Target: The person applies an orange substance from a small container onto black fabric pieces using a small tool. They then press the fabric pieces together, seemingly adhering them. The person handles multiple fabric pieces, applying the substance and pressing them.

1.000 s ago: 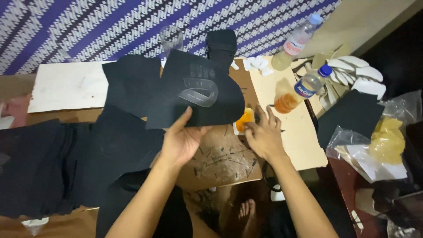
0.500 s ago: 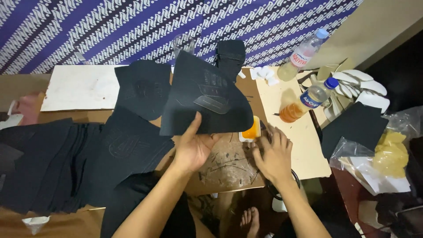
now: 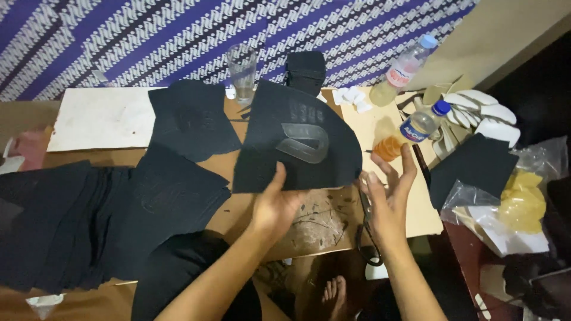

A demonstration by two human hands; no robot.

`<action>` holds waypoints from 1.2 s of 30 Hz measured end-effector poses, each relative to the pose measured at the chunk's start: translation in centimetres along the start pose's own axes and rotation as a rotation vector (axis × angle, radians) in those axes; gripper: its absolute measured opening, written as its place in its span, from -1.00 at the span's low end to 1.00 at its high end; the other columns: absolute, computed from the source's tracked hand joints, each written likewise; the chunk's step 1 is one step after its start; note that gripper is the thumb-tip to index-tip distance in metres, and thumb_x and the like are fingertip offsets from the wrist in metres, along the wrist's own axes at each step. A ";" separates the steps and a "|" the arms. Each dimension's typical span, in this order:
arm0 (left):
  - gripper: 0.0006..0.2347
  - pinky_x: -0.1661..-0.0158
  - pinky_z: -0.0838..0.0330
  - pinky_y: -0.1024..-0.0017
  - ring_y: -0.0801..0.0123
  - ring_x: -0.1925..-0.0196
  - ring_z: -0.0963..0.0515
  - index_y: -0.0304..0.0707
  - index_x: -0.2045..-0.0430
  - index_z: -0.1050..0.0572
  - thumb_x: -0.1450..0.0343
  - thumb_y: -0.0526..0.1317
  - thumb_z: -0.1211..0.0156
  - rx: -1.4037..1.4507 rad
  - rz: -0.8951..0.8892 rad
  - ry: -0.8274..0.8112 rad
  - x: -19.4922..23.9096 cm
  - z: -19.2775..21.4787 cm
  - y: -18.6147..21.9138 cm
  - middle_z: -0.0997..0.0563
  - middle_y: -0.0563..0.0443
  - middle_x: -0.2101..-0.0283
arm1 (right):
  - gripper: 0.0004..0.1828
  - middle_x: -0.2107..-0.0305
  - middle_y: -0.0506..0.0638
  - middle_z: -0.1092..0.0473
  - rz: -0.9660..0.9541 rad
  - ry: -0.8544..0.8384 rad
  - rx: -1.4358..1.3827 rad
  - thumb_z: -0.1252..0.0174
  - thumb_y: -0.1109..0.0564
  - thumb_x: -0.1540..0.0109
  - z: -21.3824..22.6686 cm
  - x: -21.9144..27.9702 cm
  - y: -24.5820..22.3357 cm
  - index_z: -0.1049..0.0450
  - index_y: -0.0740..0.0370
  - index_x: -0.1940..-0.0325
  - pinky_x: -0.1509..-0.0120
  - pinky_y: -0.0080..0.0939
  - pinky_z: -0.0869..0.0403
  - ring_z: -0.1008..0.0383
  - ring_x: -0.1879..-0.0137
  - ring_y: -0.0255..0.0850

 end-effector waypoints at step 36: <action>-0.41 -0.33 -0.33 -0.05 -0.05 -0.41 -0.34 -0.23 -0.39 -0.18 -0.42 -0.16 -0.16 -0.067 0.076 -0.021 1.9 -0.1 -1.3 -0.31 -0.26 -0.42 | -0.63 0.04 0.12 -0.27 0.360 -0.141 0.415 0.00 0.19 -0.39 -4.2 3.0 -3.2 -0.46 0.22 -0.28 -0.26 -0.19 -0.44 -0.43 -0.11 -0.10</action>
Point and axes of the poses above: each hand's wrist, its own x-axis away from the middle knuckle, its own z-axis out of the back of the hand, y = z × x, the point moved 2 cm from there along -x, towards the middle knuckle
